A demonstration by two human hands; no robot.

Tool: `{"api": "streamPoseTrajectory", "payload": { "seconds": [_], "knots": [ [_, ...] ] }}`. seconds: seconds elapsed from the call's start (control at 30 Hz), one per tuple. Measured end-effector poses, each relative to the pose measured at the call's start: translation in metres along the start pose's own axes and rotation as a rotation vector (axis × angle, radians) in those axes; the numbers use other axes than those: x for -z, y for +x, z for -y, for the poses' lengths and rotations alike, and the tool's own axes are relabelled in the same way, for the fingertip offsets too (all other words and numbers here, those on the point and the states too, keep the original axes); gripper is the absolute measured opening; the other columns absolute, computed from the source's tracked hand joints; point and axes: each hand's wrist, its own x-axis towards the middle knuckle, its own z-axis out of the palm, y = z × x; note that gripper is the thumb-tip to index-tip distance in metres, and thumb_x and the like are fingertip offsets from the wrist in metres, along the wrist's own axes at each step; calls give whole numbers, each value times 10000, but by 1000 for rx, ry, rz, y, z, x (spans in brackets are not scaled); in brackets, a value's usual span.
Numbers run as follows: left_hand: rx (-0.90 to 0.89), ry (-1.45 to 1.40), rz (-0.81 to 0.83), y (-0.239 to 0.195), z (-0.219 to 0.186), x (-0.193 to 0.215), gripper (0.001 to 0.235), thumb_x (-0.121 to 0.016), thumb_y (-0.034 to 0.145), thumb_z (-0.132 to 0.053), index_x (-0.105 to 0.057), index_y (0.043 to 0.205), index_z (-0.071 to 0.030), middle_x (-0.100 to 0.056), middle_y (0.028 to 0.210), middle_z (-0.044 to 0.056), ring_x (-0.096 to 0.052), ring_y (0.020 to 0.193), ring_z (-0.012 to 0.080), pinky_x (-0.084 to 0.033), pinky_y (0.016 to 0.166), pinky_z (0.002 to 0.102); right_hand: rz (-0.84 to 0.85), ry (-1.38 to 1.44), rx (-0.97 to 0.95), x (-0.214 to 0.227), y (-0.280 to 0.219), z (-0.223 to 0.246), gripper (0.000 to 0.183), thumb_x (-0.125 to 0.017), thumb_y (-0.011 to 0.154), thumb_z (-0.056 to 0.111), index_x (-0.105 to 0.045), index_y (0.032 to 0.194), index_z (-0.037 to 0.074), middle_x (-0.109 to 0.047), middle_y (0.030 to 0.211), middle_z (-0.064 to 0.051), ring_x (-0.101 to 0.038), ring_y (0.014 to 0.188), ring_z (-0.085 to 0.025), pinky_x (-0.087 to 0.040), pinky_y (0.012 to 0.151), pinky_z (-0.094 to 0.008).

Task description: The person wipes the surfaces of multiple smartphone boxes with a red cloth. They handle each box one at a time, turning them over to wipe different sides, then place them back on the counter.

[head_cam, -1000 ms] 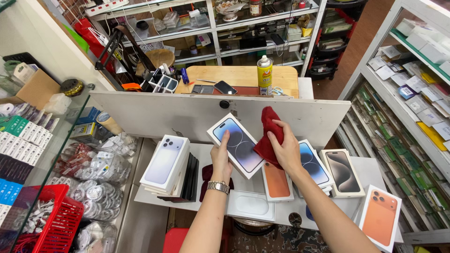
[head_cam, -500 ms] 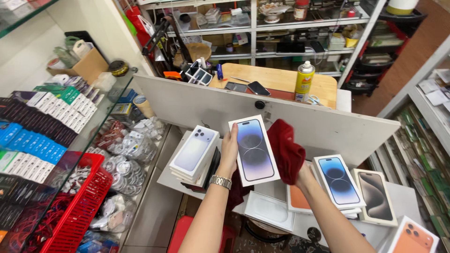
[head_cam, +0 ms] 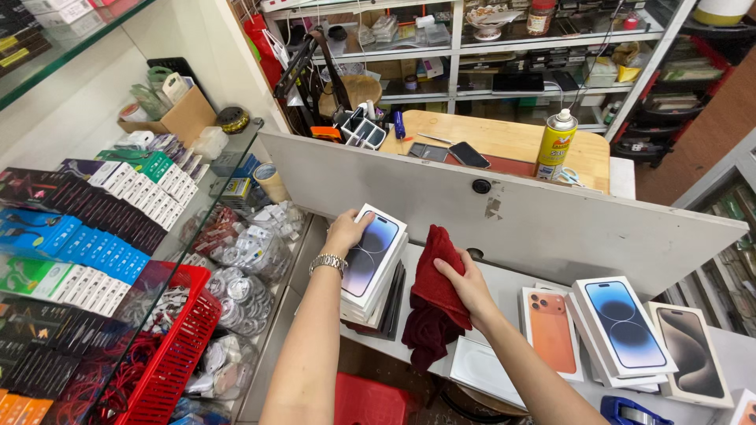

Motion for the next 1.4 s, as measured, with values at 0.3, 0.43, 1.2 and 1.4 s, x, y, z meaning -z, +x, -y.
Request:
{"api": "streamPoseTrajectory", "payload": {
  "seconds": [0.3, 0.43, 1.2, 1.4],
  "knots": [
    [-356, -188, -352, -42, -54, -54, 320, -507, 1057, -333, -632, 1064, -38, -713, 1028, 141, -638, 999, 293, -495, 898, 449, -142, 250, 32, 11, 16, -7, 567, -624, 945, 432, -520, 1390, 99, -666, 1164, -86, -671, 954, -164, -566, 770, -326],
    [-340, -406, 19, -88, -105, -125, 446, -498, 1076, -348, -616, 863, 27, -693, 768, 165, -655, 697, 278, -512, 682, 406, -236, 237, 60, 52, 11, -17, 535, -608, 954, 444, -523, 1377, 127, -655, 1072, -73, -628, 824, -158, -517, 619, -339],
    [308, -380, 487, -155, -94, -438, 694, -881, 781, -370, -588, 1188, 111, -701, 1103, 216, -719, 987, 257, -584, 875, 357, -292, 193, -151, 304, -23, -28, 551, -595, 960, 373, -523, 1464, 164, -670, 1286, -71, -663, 1072, -170, -546, 876, -335],
    [299, -1129, 681, -153, -116, -362, 518, -650, 876, -270, -544, 1335, -52, -667, 1324, 160, -683, 1176, 271, -566, 986, 400, -251, -222, 216, 281, -40, -28, 549, -628, 949, 344, -555, 1432, 93, -671, 1294, -137, -652, 1126, -254, -517, 950, -398]
  ]
}}
